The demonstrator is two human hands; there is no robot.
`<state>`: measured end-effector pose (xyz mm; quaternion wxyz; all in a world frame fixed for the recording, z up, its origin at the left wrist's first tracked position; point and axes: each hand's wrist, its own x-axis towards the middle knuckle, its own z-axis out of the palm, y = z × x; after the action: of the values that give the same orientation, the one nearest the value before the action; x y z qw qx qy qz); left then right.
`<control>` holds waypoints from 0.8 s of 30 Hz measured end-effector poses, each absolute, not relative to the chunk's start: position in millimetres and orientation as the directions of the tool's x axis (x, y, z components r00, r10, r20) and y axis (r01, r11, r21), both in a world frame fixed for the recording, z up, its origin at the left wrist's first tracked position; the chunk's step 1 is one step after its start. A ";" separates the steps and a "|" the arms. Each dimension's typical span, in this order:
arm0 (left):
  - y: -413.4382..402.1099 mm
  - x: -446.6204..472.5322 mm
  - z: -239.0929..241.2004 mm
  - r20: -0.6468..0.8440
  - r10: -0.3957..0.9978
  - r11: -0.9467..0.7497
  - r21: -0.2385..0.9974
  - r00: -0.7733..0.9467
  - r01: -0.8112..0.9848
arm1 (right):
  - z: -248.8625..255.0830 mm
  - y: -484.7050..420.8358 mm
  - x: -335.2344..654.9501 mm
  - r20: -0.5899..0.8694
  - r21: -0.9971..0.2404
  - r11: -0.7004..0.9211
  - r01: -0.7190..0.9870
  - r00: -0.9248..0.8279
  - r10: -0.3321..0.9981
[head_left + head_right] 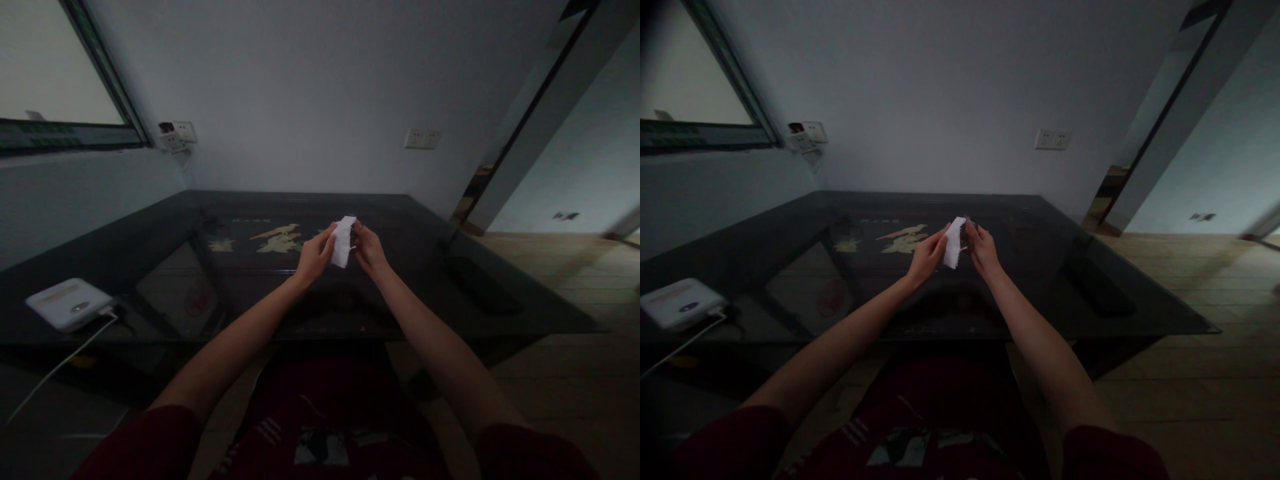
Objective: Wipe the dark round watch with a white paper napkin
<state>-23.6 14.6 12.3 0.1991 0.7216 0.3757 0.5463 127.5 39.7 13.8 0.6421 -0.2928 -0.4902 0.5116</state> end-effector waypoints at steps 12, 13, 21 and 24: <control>4.9 -19.6 11.9 0.771 0.586 -0.805 0.517 0.249 0.290 | 2.3 43.4 116.5 0.321 -0.877 0.311 -0.366 0.036 0.946; 5.8 -19.7 11.8 0.771 0.587 -0.804 0.520 0.247 0.290 | 1.4 42.1 114.2 0.334 -0.874 0.322 -0.364 0.031 0.942; 24.2 -24.9 9.7 0.640 0.753 -0.658 0.731 0.153 0.181 | 3.7 35.3 113.3 0.331 -0.933 0.314 -0.174 -0.074 0.941; 35.3 -26.8 5.3 0.593 0.791 -0.610 0.780 0.150 0.135 | 10.2 31.0 115.7 0.325 -0.929 0.300 -0.215 -0.095 0.941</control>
<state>-26.8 35.3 5.3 0.2919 0.6999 0.3310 0.5615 115.7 31.0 10.2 0.5872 -0.3285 -0.5523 0.4923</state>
